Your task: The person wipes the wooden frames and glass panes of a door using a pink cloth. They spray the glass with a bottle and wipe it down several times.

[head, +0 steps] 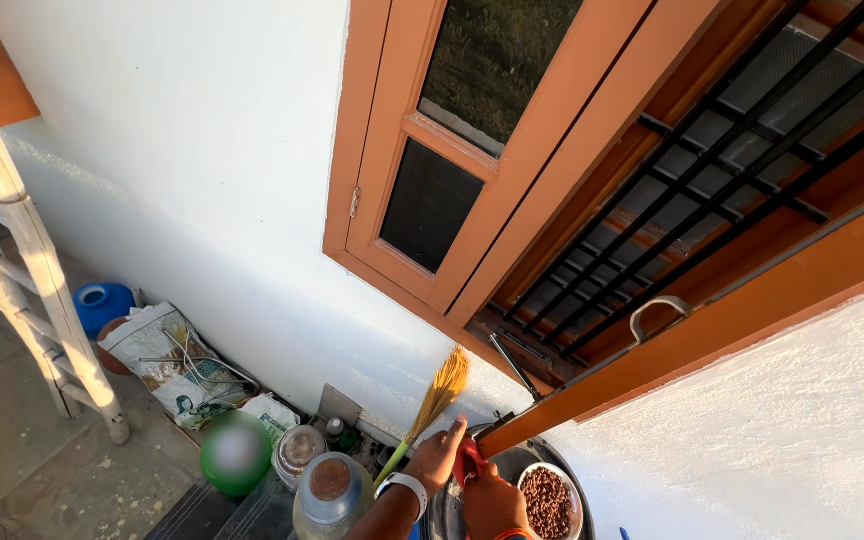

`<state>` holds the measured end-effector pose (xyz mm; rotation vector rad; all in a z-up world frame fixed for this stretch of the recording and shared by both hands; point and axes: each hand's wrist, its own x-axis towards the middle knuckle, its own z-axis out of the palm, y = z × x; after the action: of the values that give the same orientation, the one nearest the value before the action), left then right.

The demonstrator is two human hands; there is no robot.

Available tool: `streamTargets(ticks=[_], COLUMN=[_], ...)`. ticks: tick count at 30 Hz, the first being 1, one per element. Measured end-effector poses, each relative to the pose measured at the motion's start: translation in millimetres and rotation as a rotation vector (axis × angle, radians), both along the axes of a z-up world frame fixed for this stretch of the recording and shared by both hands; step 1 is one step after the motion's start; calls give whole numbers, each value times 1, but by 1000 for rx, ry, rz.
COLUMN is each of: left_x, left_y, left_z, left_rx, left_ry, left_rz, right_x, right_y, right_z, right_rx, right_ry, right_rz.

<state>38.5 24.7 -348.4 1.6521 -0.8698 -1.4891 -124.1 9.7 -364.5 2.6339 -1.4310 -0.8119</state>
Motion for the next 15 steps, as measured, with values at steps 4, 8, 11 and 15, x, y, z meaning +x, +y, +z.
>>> streamTargets(ticks=[4, 8, 11, 15], left_x=[5, -2, -13, -35], left_y=[17, 15, 8, 1], left_z=[51, 139, 223, 322], left_rx=[-277, -591, -937, -1222], left_ry=[-55, -219, -275, -311], left_rz=[-64, -43, 19, 78], right_x=[-27, -46, -46, -63], right_y=[-19, -32, -48, -66], right_z=[-26, -3, 53, 100], right_rx=[-57, -126, -200, -310], right_ry=[-177, -375, -536, -746], right_rz=[-118, -298, -381, -463])
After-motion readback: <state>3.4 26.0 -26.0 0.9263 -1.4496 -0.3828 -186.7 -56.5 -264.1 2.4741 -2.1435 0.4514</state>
